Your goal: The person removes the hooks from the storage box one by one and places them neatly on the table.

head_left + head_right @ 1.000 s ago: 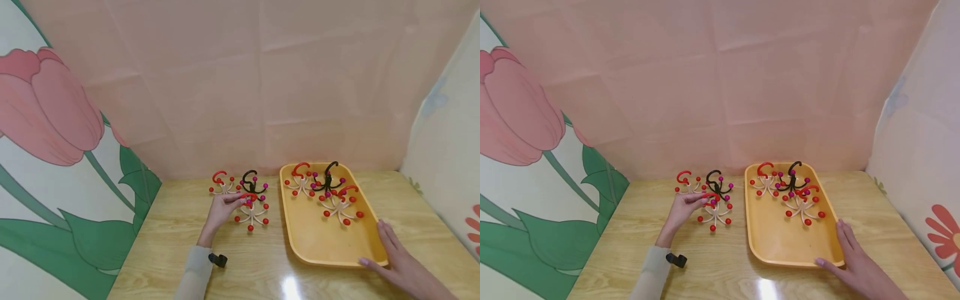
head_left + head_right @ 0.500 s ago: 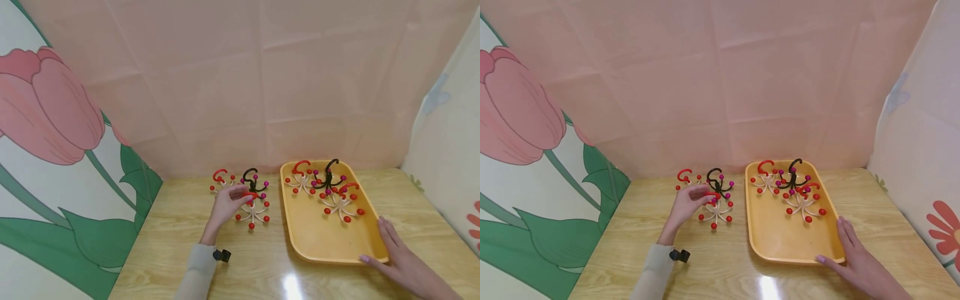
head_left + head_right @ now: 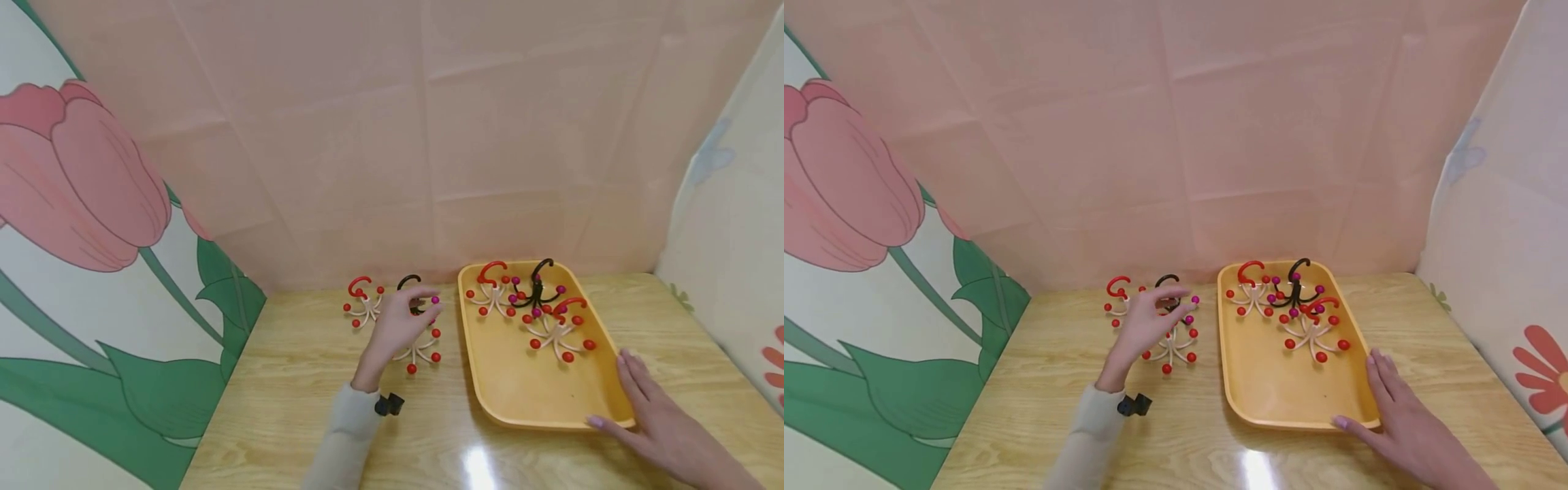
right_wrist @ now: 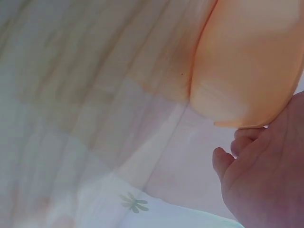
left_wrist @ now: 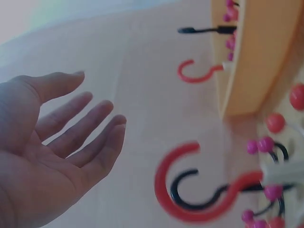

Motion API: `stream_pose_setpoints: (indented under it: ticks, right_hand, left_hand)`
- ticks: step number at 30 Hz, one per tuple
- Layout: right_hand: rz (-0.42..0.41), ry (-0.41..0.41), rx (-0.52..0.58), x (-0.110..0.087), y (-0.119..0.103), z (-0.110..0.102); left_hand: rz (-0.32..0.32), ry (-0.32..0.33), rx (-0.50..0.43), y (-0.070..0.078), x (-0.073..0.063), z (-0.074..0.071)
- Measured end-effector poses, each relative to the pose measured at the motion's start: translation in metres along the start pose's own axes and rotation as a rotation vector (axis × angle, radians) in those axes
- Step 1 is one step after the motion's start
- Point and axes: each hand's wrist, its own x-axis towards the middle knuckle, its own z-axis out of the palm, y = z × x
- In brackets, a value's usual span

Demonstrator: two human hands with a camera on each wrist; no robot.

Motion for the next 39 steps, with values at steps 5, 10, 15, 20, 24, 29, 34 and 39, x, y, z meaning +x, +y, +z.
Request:
stream_pose_setpoints:
  ticks: [5,10,15,20,24,29,34,39]
  right_hand:
    - [-0.063,0.058,-0.052,0.001,0.000,-0.003]
    - [-0.116,0.102,-0.112,0.004,0.000,-0.007]
    - [-0.176,0.132,-0.131,0.006,-0.003,-0.007]
    - [-0.192,0.160,-0.150,0.005,-0.006,-0.003]
    - [-0.162,0.146,-0.153,0.002,-0.005,0.000]
    - [-0.109,0.106,-0.161,0.000,-0.006,0.003]
    - [-0.143,0.143,-0.141,0.002,-0.006,0.003]
    - [-0.147,0.145,-0.126,0.006,-0.011,0.001]
  left_hand:
    - [0.036,-0.057,-0.056,0.013,0.014,0.015]
    - [0.043,-0.139,-0.070,0.025,0.033,0.033]
    - [0.031,-0.220,0.028,0.036,0.049,0.052]
    - [-0.024,-0.280,-0.002,0.044,0.061,0.072]
    - [-0.014,-0.275,-0.018,0.045,0.069,0.089]
    - [-0.012,-0.283,-0.005,0.044,0.077,0.110]
    - [-0.038,-0.285,-0.001,0.041,0.084,0.129]
    - [-0.097,-0.270,-0.024,0.036,0.087,0.145]
